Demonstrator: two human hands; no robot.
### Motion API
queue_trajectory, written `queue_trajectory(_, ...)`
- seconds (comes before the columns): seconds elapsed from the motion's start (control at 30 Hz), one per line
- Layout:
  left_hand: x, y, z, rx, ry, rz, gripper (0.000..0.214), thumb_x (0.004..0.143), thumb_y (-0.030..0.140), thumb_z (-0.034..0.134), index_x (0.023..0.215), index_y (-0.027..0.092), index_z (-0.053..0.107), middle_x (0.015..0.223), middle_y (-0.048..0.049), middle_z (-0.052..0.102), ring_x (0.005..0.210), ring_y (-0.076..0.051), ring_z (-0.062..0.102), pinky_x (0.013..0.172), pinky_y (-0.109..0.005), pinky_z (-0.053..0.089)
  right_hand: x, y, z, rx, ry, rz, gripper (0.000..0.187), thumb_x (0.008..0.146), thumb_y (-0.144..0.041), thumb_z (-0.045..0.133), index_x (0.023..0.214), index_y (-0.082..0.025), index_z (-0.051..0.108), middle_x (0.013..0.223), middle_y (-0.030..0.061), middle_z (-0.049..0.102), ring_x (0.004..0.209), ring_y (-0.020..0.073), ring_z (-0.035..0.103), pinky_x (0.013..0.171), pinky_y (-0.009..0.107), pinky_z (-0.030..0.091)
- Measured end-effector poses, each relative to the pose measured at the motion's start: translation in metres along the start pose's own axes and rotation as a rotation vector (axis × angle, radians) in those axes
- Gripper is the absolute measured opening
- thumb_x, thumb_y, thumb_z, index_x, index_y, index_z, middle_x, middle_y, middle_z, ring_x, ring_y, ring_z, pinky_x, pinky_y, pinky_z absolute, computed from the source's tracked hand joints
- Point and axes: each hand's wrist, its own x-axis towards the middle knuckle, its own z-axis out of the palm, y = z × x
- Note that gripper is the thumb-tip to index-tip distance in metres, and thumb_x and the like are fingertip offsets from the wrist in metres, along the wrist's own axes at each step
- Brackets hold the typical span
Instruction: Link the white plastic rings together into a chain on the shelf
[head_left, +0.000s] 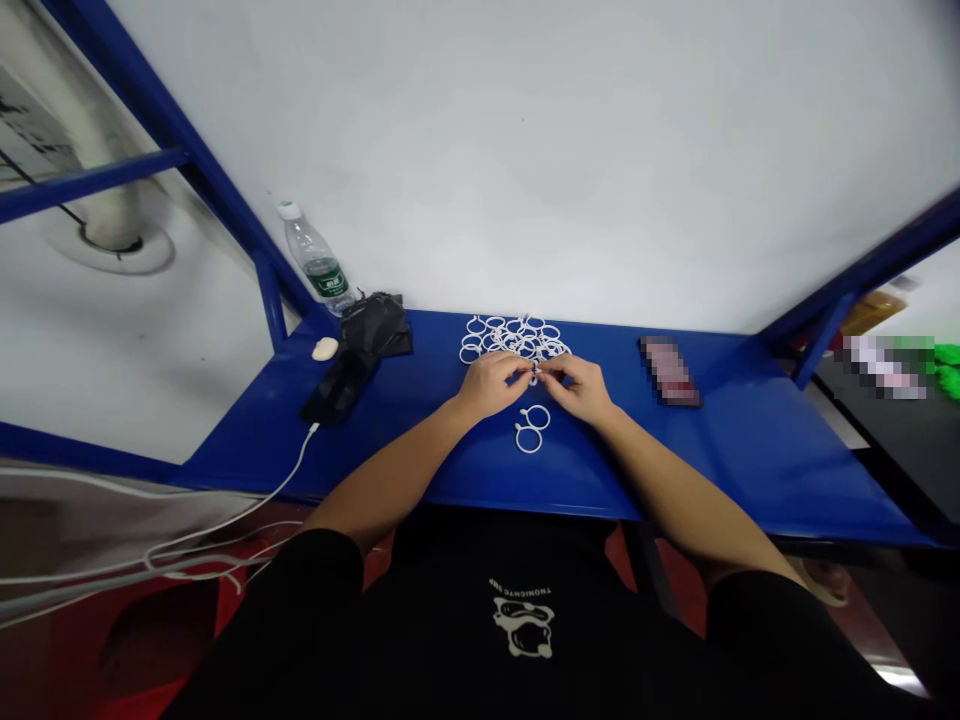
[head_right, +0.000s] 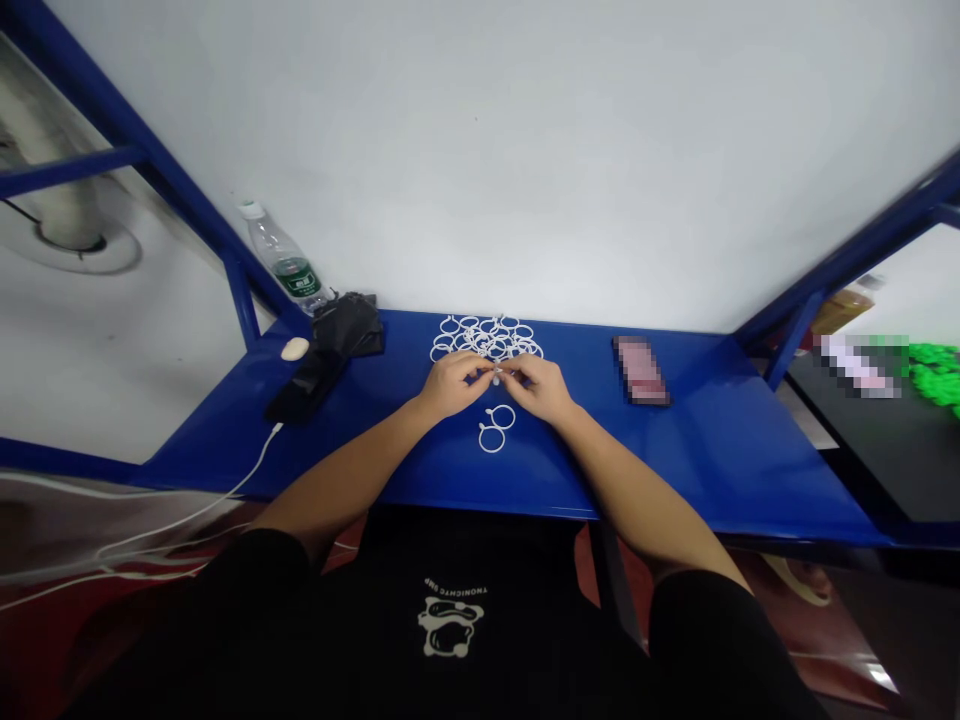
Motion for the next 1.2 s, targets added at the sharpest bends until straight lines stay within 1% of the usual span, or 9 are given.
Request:
queue_trajectory(0.17, 0.000, 0.001, 0.000, -0.003, -0.011, 0.002, 0.015, 0.100, 0.026, 0.065, 0.092, 0.020, 0.076, 0.086, -0.0037, 0.078, 0.074, -0.016, 0.070, 0.078, -0.033, 0.057, -0.001, 0.001, -0.001, -0.002, -0.036, 0.014, 0.024, 0.099, -0.047, 0.064, 0.101, -0.027, 0.078, 0.088, 0.0056, 0.079, 0.070, 0.0191, 0.069, 0.071, 0.035, 0.056)
queue_trajectory(0.3, -0.001, 0.000, 0.001, 0.001, -0.009, 0.001, 0.015, 0.100, 0.026, 0.064, 0.093, 0.020, 0.076, 0.085, -0.0037, 0.078, 0.075, -0.016, 0.071, 0.079, -0.033, 0.057, 0.000, 0.001, -0.001, -0.006, -0.052, -0.002, 0.023, 0.099, -0.045, 0.064, 0.100, -0.026, 0.078, 0.087, 0.0051, 0.079, 0.070, 0.0186, 0.069, 0.070, 0.034, 0.055)
queue_trajectory(0.4, -0.002, -0.002, 0.002, 0.006, -0.027, -0.009, 0.013, 0.099, 0.025, 0.065, 0.095, 0.021, 0.077, 0.085, -0.0039, 0.078, 0.078, -0.017, 0.072, 0.081, -0.034, 0.058, 0.000, 0.000, -0.001, -0.007, -0.046, -0.029, 0.024, 0.100, -0.043, 0.062, 0.100, -0.026, 0.078, 0.087, 0.0052, 0.079, 0.069, 0.0178, 0.069, 0.069, 0.033, 0.055)
queue_trajectory(0.53, -0.002, -0.003, 0.003, -0.013, -0.021, 0.011, 0.014, 0.100, 0.024, 0.064, 0.094, 0.020, 0.077, 0.085, -0.0043, 0.078, 0.078, -0.017, 0.072, 0.080, -0.033, 0.058, 0.000, 0.002, -0.001, -0.028, -0.042, -0.056, 0.022, 0.102, -0.040, 0.061, 0.101, -0.025, 0.078, 0.085, 0.0043, 0.079, 0.068, 0.0161, 0.069, 0.068, 0.031, 0.055)
queue_trajectory(0.7, -0.001, -0.001, 0.003, -0.016, -0.009, 0.043, 0.013, 0.100, 0.024, 0.066, 0.093, 0.020, 0.076, 0.083, -0.0034, 0.077, 0.075, -0.016, 0.071, 0.077, -0.032, 0.057, 0.001, 0.006, 0.000, -0.043, 0.018, -0.142, 0.018, 0.102, -0.035, 0.064, 0.102, -0.024, 0.078, 0.084, 0.0019, 0.079, 0.068, 0.0141, 0.068, 0.065, 0.027, 0.054)
queue_trajectory(0.83, -0.001, -0.001, 0.003, -0.006, 0.000, 0.038, 0.013, 0.099, 0.025, 0.067, 0.092, 0.020, 0.076, 0.082, -0.0026, 0.077, 0.074, -0.016, 0.070, 0.075, -0.031, 0.057, 0.001, 0.006, 0.000, -0.061, 0.016, -0.145, 0.018, 0.102, -0.034, 0.064, 0.104, -0.024, 0.079, 0.087, 0.0019, 0.079, 0.069, 0.0138, 0.069, 0.065, 0.027, 0.055)
queue_trajectory(1.03, -0.001, -0.004, 0.005, 0.000, 0.036, 0.052, 0.012, 0.098, 0.024, 0.069, 0.089, 0.021, 0.076, 0.079, -0.0012, 0.075, 0.069, -0.015, 0.068, 0.072, -0.031, 0.057, 0.001, 0.008, 0.002, -0.008, -0.019, -0.136, 0.019, 0.103, -0.033, 0.064, 0.111, -0.024, 0.078, 0.092, 0.0036, 0.080, 0.070, 0.0146, 0.071, 0.066, 0.028, 0.057)
queue_trajectory(1.2, 0.000, -0.005, 0.004, 0.013, 0.024, 0.050, 0.012, 0.097, 0.024, 0.069, 0.089, 0.021, 0.076, 0.081, -0.0018, 0.076, 0.069, -0.015, 0.068, 0.074, -0.031, 0.057, 0.001, 0.010, 0.003, -0.026, -0.001, -0.130, 0.020, 0.104, -0.030, 0.062, 0.111, -0.026, 0.080, 0.099, 0.0047, 0.083, 0.081, 0.0176, 0.077, 0.070, 0.029, 0.060)
